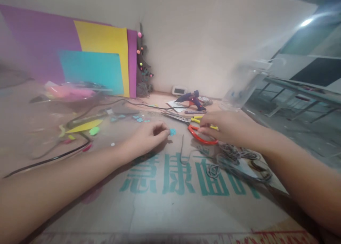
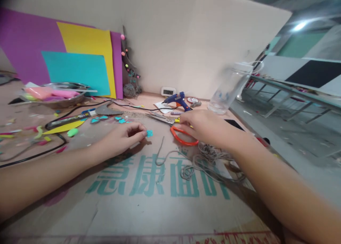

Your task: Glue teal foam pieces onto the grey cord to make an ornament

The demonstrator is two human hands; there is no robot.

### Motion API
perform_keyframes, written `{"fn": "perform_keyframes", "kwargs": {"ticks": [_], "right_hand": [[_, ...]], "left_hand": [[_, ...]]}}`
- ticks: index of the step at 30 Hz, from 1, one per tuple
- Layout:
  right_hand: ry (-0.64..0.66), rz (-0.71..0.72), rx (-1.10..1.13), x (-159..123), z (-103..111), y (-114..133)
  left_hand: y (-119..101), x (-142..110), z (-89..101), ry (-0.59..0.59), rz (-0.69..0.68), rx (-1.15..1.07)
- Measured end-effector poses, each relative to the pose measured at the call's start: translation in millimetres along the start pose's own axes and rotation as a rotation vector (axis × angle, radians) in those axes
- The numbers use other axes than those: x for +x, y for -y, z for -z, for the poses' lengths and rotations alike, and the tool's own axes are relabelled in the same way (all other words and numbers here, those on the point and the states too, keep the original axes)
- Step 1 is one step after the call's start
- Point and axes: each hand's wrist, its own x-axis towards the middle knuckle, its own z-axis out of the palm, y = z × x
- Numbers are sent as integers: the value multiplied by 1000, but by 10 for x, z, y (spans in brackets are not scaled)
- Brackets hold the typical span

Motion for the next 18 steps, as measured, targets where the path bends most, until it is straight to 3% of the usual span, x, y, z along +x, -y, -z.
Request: {"fn": "perform_keyframes", "kwargs": {"ticks": [3,8,10,13,18], "right_hand": [[-121,-167,6,48,-42,-248],[-261,-399,251,266,-224,-717],[-216,-511,258,421,-312,-903],[-173,-561,263,676,-439,-1099],[-137,-549,327,1015,-625,-1100]], "left_hand": [[25,15,-10,-13,-22,17],[-2,27,-13,-20,-22,61],[-14,30,-12,-29,-35,85],[-15,33,-15,-16,-26,67],[28,49,-26,-13,-28,67]]}}
